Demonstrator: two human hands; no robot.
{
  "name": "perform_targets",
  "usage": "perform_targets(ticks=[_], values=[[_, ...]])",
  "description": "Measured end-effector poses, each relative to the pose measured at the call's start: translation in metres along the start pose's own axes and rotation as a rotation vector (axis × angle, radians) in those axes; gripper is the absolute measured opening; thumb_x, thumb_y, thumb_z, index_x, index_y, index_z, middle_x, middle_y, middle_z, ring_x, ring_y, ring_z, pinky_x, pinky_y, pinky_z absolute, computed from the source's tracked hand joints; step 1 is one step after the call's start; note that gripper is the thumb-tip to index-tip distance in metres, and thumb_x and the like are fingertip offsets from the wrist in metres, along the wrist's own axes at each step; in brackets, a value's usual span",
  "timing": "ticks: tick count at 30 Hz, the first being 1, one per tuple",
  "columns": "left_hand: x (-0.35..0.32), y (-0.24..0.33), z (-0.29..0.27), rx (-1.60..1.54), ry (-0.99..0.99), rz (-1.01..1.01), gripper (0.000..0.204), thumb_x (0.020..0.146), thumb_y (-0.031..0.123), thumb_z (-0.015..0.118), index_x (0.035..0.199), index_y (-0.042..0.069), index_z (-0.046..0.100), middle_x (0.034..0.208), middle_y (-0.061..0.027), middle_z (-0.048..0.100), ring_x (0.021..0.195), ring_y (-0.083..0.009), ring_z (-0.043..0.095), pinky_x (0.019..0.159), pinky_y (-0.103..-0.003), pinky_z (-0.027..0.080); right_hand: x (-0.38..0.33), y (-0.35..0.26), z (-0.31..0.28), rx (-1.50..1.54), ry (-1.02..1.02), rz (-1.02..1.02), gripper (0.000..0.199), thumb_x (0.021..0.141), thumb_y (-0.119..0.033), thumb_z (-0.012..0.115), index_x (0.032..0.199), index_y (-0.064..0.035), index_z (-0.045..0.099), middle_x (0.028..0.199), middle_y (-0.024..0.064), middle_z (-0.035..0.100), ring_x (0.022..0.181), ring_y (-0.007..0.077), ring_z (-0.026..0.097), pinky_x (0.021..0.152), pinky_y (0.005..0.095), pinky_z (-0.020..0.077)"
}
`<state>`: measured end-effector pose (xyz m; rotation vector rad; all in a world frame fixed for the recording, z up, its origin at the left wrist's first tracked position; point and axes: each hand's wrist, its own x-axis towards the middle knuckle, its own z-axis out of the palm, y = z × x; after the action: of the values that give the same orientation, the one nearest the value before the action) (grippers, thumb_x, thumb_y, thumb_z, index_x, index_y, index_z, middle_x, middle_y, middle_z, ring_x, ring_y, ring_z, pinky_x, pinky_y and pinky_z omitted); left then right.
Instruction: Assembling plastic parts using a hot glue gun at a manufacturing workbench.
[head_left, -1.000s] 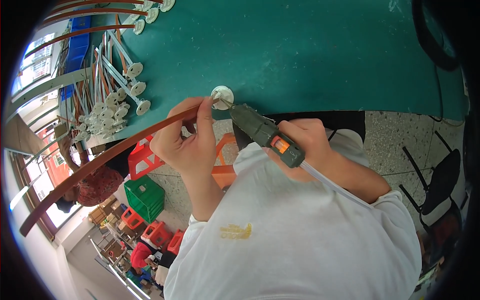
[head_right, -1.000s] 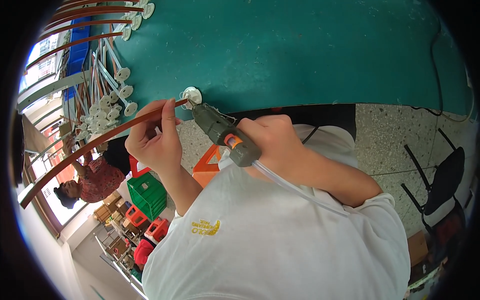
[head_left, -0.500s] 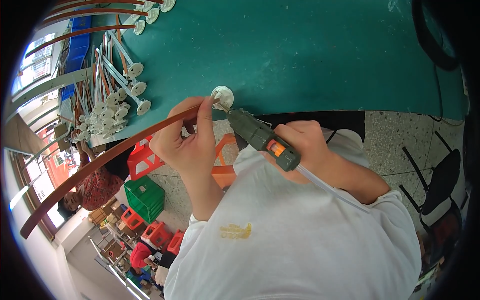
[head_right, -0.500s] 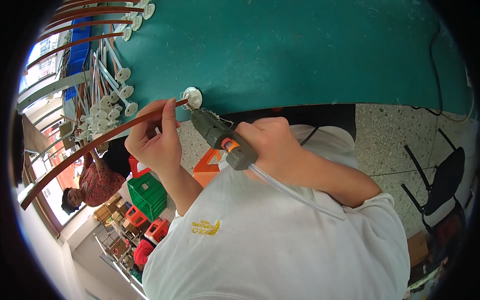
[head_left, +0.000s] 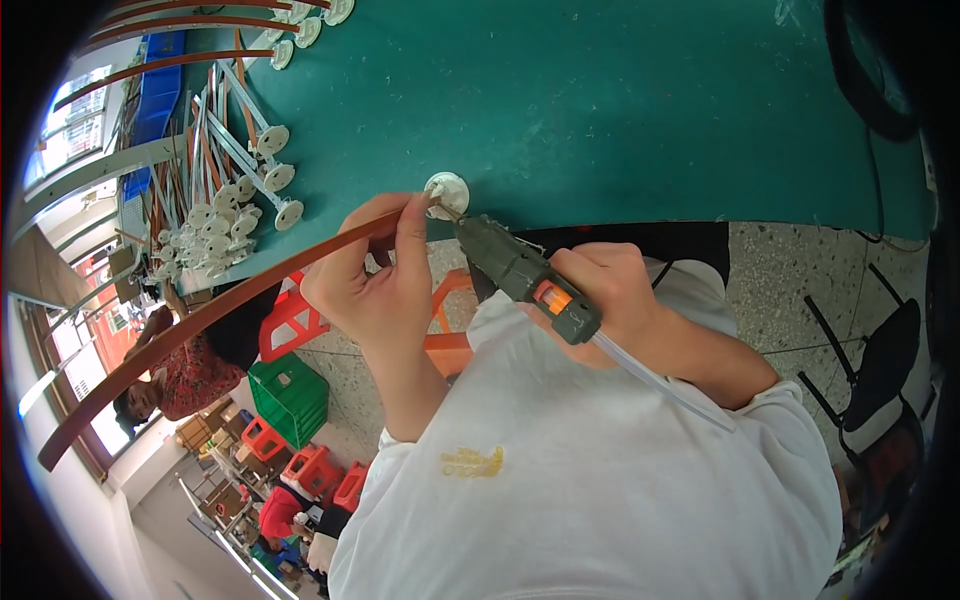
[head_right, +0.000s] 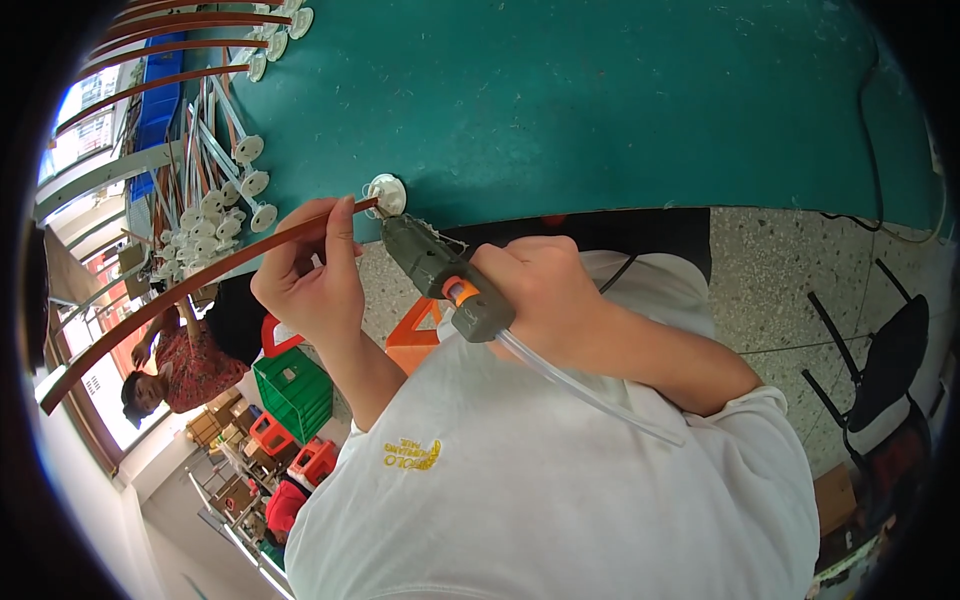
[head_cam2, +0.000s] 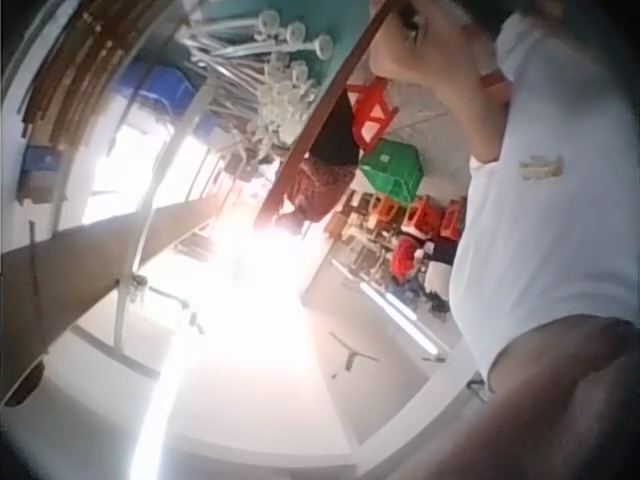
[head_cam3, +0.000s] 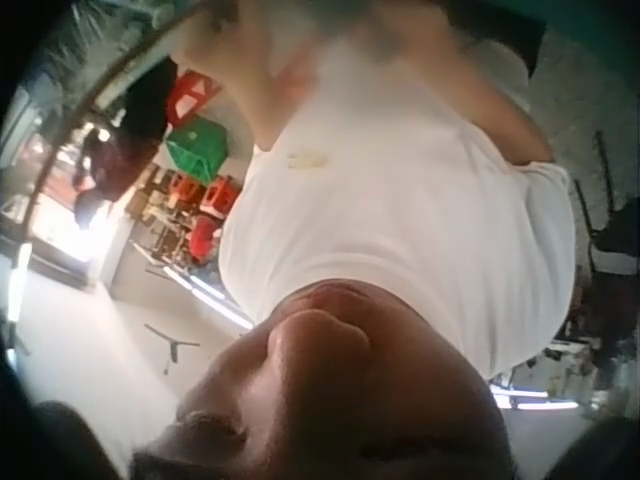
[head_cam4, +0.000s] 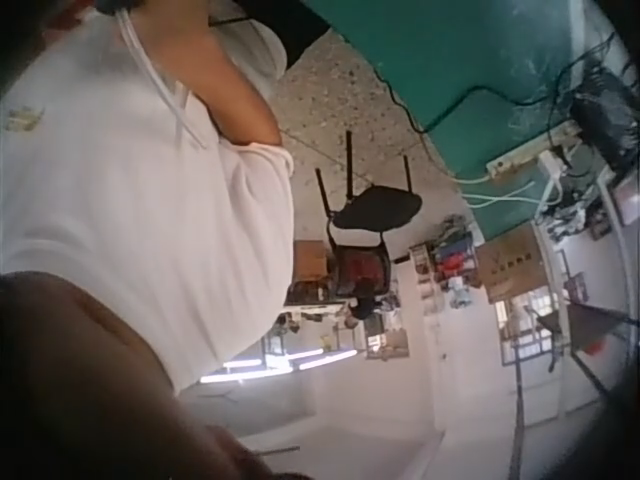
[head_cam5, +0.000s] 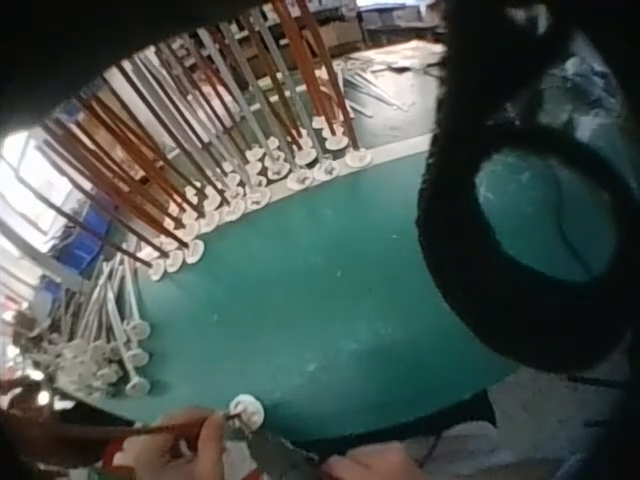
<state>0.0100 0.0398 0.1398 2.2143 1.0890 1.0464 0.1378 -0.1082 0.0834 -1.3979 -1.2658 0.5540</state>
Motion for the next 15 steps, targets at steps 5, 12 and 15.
perform_targets(ticks=[5,12,15], values=[[0.0004,-0.0010,0.0002,-0.015,0.000,-0.005,0.009,0.076,-0.002,0.080,0.080,0.001,0.072,0.063,-0.0021,0.067,0.052,-0.0029,0.053,0.048,-0.017,0.035,-0.0005,0.0011,-0.0006,-0.010,0.000,0.014,0.023,0.060,-0.009,0.074,0.075,-0.0061,0.056,0.056,0.0072,0.052,0.046,0.0257,0.050,0.042,0.0349,0.0384],[0.0007,0.0010,0.0003,-0.009,-0.010,-0.004,0.009,0.076,-0.002,0.080,0.080,0.001,0.073,0.063,-0.0022,0.068,0.052,-0.0030,0.054,0.048,-0.017,0.035,-0.0006,0.0015,0.0004,-0.005,0.004,0.015,0.023,0.060,-0.009,0.074,0.075,-0.0064,0.056,0.057,0.0069,0.053,0.046,0.0256,0.050,0.043,0.0347,0.0387],[0.0006,0.0014,-0.0001,-0.005,-0.010,-0.008,0.009,0.076,-0.002,0.080,0.080,0.001,0.073,0.063,-0.0020,0.067,0.052,-0.0030,0.054,0.048,-0.017,0.035,-0.0006,0.0013,0.0007,-0.011,0.004,-0.006,0.024,0.059,-0.009,0.074,0.075,-0.0065,0.056,0.057,0.0069,0.053,0.046,0.0256,0.051,0.043,0.0349,0.0391]])
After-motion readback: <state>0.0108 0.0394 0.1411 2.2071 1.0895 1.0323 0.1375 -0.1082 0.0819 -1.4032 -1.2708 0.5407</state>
